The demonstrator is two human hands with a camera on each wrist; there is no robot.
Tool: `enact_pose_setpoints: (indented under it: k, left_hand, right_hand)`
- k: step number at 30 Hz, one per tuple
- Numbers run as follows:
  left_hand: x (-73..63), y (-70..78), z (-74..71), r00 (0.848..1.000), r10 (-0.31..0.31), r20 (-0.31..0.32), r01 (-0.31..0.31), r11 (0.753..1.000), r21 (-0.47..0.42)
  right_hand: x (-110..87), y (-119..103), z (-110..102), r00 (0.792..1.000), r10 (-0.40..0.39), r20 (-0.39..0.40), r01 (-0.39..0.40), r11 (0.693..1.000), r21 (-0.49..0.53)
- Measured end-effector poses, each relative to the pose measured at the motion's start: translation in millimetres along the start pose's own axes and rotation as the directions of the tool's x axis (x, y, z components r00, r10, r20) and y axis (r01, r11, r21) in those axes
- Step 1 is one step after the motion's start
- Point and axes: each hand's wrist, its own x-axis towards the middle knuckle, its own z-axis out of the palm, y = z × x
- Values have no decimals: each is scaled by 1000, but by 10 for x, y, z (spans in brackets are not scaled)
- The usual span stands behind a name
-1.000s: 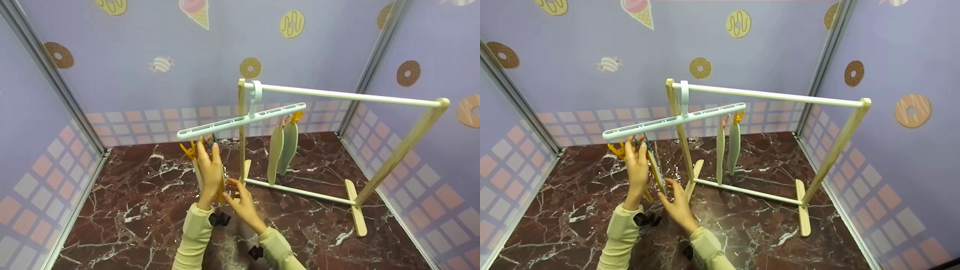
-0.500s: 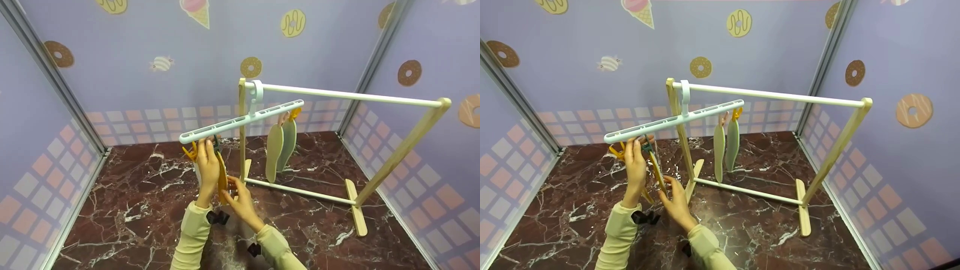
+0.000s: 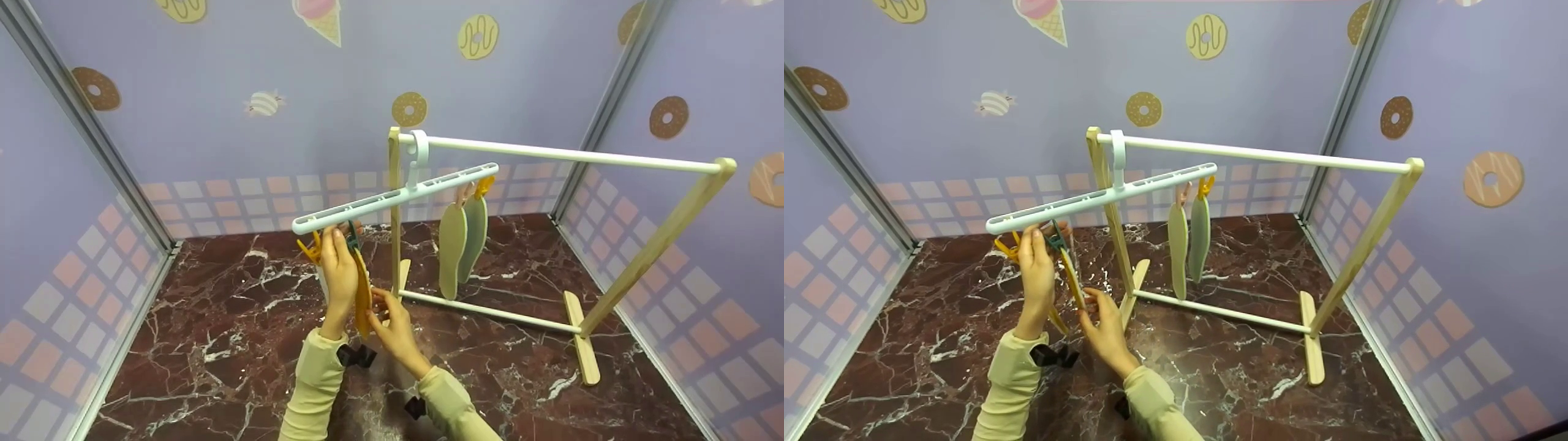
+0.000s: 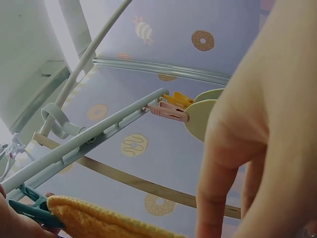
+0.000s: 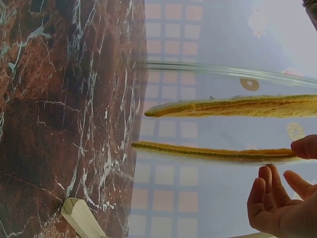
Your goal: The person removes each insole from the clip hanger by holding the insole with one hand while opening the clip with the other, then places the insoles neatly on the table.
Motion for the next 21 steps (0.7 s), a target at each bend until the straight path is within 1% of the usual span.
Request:
enact_pose_setpoints:
  k: [5,12,15,21]
  left_hand:
    - [10,-15,-3,1000,5,-8,-5,1000,-1]
    - [23,2,-1,1000,-9,-14,8,998,-64]
    - [20,16,-13,1000,1,0,-1,998,-68]
    - [19,19,-43,998,41,40,-39,997,-69]
  right_hand:
    - [-2,-3,1,1000,-18,-13,18,1000,-9]
    - [-10,15,16,997,-53,-57,52,998,-27]
    - [-11,20,19,995,-69,-71,68,997,-29]
    - [-19,22,12,990,-109,-91,106,994,-37]
